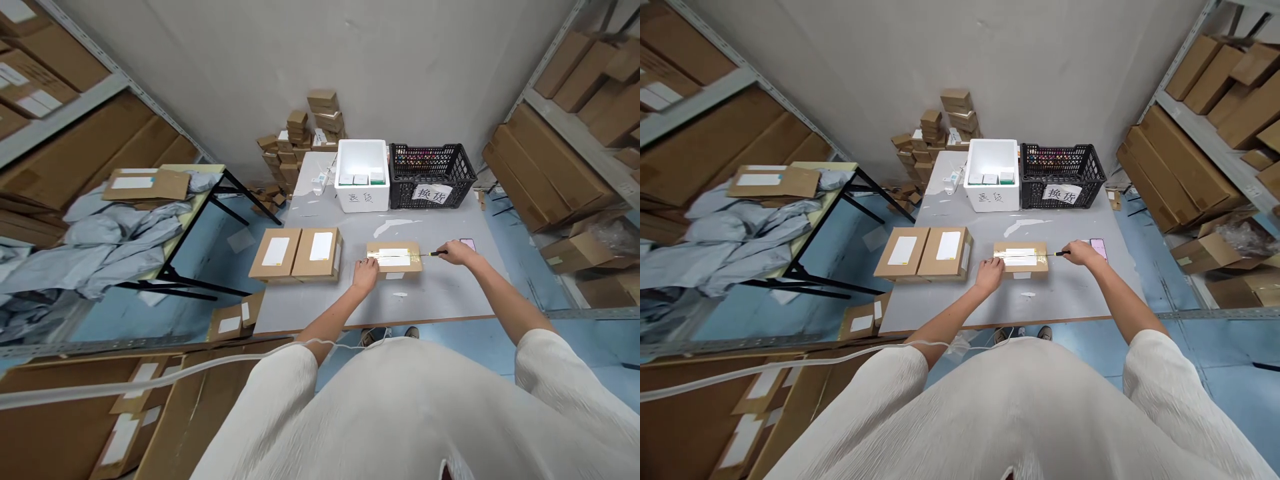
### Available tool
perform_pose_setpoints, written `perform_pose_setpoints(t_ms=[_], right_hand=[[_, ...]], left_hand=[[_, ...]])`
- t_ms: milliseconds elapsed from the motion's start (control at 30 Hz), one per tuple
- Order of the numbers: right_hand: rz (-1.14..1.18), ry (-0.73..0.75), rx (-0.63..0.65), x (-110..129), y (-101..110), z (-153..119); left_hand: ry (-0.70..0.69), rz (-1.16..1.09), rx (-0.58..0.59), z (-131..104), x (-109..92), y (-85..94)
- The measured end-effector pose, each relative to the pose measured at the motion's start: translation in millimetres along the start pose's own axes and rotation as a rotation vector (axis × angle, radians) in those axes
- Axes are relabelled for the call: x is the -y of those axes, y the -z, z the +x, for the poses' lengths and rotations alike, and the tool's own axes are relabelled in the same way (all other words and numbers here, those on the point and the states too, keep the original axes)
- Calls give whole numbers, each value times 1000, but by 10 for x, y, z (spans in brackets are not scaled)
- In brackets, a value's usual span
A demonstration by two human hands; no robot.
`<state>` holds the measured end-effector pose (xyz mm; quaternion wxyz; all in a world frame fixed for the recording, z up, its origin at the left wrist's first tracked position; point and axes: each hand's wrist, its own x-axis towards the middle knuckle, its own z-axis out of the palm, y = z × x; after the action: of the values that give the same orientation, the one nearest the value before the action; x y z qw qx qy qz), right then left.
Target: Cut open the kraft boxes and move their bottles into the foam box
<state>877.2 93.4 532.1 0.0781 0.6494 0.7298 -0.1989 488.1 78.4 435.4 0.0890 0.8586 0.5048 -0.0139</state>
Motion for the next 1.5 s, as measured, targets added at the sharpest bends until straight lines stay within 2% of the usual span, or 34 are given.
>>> perform_pose_setpoints(t_ms=[167, 267, 367, 500, 600, 733, 967, 1167, 1367, 1500], right_hand=[[49, -35, -53, -267, 4, -106], [150, -48, -94, -363, -39, -182], [276, -50, -103, -387, -155, -223], [427, -51, -57, -362, -330, -238], [513, -40, -41, -346, -410, -251], [555, -27, -53, -365, -466, -246], [395, -2, -106, -470, -526, -100], [235, 41, -59, -491, -519, 73], [-21, 180, -126, -439, -513, 323], [-29, 227, -141, -385, -486, 417]], left_hand=[[49, 8, 6, 79, -86, 65], [53, -22, -22, 185, -203, 142], [-33, -55, -25, 350, -399, 201], [-170, -41, 81, 617, -673, 198], [-177, 5, 136, 767, -785, 148], [-165, 31, 167, 842, -826, 90], [-135, 53, 200, 862, -886, 52], [-140, 47, 158, 837, -871, -15], [-164, 61, 124, 814, -831, -81], [-172, 54, 101, 805, -806, -112]])
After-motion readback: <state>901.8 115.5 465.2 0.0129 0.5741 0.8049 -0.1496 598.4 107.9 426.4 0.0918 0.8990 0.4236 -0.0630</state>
